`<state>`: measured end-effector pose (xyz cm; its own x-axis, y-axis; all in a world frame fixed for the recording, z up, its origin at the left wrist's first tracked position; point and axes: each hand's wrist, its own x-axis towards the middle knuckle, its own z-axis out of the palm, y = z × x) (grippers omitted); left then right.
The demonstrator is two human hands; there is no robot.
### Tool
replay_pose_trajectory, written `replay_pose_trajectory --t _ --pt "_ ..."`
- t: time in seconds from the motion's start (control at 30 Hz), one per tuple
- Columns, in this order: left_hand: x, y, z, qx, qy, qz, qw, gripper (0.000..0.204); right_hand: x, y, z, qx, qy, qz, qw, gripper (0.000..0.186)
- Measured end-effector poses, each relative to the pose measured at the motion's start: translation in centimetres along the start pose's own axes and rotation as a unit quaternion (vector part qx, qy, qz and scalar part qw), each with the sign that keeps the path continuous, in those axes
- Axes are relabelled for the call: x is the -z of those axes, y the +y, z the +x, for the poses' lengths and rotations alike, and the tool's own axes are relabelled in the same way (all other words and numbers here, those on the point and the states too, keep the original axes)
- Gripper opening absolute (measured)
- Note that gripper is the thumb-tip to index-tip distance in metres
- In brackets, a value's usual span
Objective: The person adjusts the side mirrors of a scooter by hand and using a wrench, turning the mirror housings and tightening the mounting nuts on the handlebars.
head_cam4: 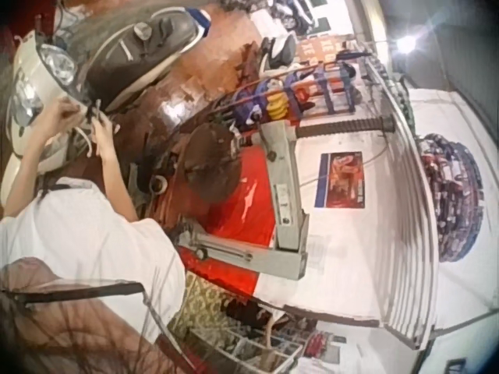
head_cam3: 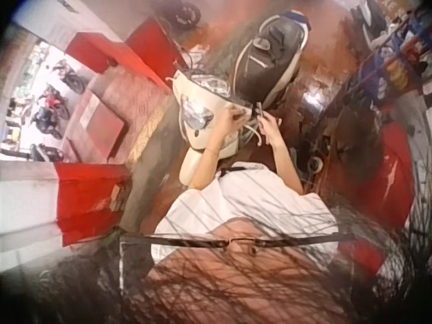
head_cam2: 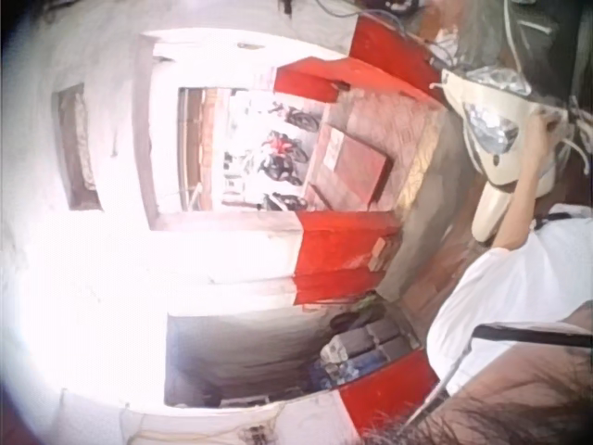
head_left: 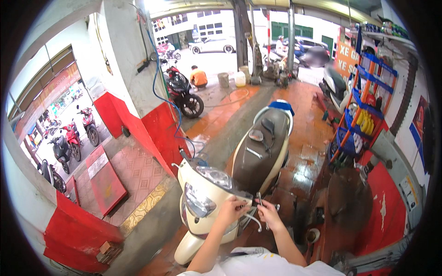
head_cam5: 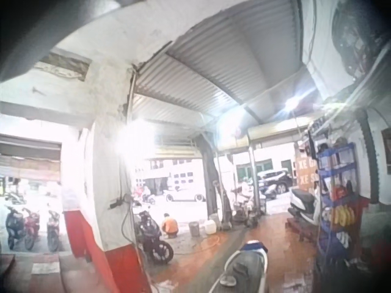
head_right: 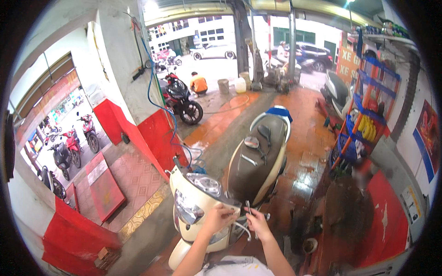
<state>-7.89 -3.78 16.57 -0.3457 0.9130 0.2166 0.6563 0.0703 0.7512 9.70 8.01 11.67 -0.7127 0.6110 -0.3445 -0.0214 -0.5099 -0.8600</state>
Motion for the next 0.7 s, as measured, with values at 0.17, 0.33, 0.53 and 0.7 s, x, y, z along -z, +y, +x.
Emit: replay_pose_trajectory --t 0.17,0.33,0.53,0.7 --pt "0.0 -0.8 -0.4 -0.124 0.025 -0.024 0.992 0.02 0.1 0.6 0.3 -0.026 0.006 0.035 0.999 0.034" --pt "-0.5 -0.3 -0.1 -0.072 0.031 -0.031 0.996 0.019 0.8 0.6 0.1 -0.015 0.017 0.023 0.999 0.04" --pt "-0.8 0.5 -0.1 -0.004 0.034 -0.005 0.999 0.024 -0.1 0.8 0.3 -0.003 0.0 0.027 1.0 0.04" --pt "-0.1 0.3 0.3 -0.135 -0.004 0.039 0.99 0.035 0.5 0.0 0.1 -0.021 0.0 0.029 0.999 0.039"
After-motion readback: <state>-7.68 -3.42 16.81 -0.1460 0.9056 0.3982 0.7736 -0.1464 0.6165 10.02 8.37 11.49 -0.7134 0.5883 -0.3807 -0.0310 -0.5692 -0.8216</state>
